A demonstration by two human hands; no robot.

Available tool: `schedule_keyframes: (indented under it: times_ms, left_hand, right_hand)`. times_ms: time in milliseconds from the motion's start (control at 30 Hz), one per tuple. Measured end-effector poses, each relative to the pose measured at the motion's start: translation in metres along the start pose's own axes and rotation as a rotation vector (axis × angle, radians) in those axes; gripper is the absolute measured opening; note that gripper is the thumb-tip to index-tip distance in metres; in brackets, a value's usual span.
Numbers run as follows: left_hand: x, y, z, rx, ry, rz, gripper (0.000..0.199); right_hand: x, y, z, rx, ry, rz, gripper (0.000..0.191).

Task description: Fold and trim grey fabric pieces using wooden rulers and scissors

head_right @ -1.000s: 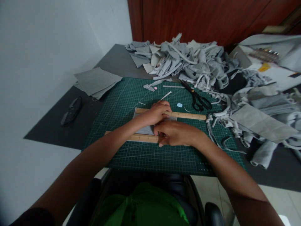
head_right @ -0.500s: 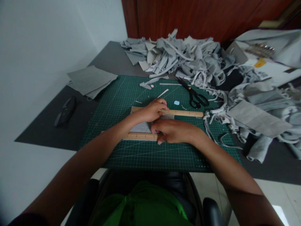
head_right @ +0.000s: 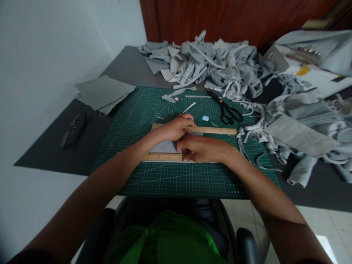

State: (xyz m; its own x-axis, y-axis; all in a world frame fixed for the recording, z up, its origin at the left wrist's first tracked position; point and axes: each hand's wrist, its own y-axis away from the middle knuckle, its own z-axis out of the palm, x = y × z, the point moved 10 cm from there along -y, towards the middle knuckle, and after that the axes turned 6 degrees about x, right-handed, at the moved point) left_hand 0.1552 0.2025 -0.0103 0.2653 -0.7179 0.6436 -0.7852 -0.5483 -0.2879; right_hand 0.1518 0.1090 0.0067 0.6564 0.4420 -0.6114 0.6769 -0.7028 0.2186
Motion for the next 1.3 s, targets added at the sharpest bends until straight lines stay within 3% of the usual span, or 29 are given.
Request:
schedule_keyframes:
  times_ms: [467,1067,1300]
  left_hand:
    - [-0.002,-0.001,0.002,-0.004,-0.006,0.009,0.024]
    - [0.0,0.0,0.002,-0.021,-0.001,0.008,0.023]
    - [-0.001,0.0,0.002,-0.015,0.0,0.011,0.025]
  right_hand:
    - [0.001,0.002,0.001,-0.013,0.074,0.111,0.01]
    - [0.012,-0.002,-0.001,0.004,-0.072,0.093,0.002]
    - [0.014,-0.002,0.003,-0.003,-0.046,0.103,0.008]
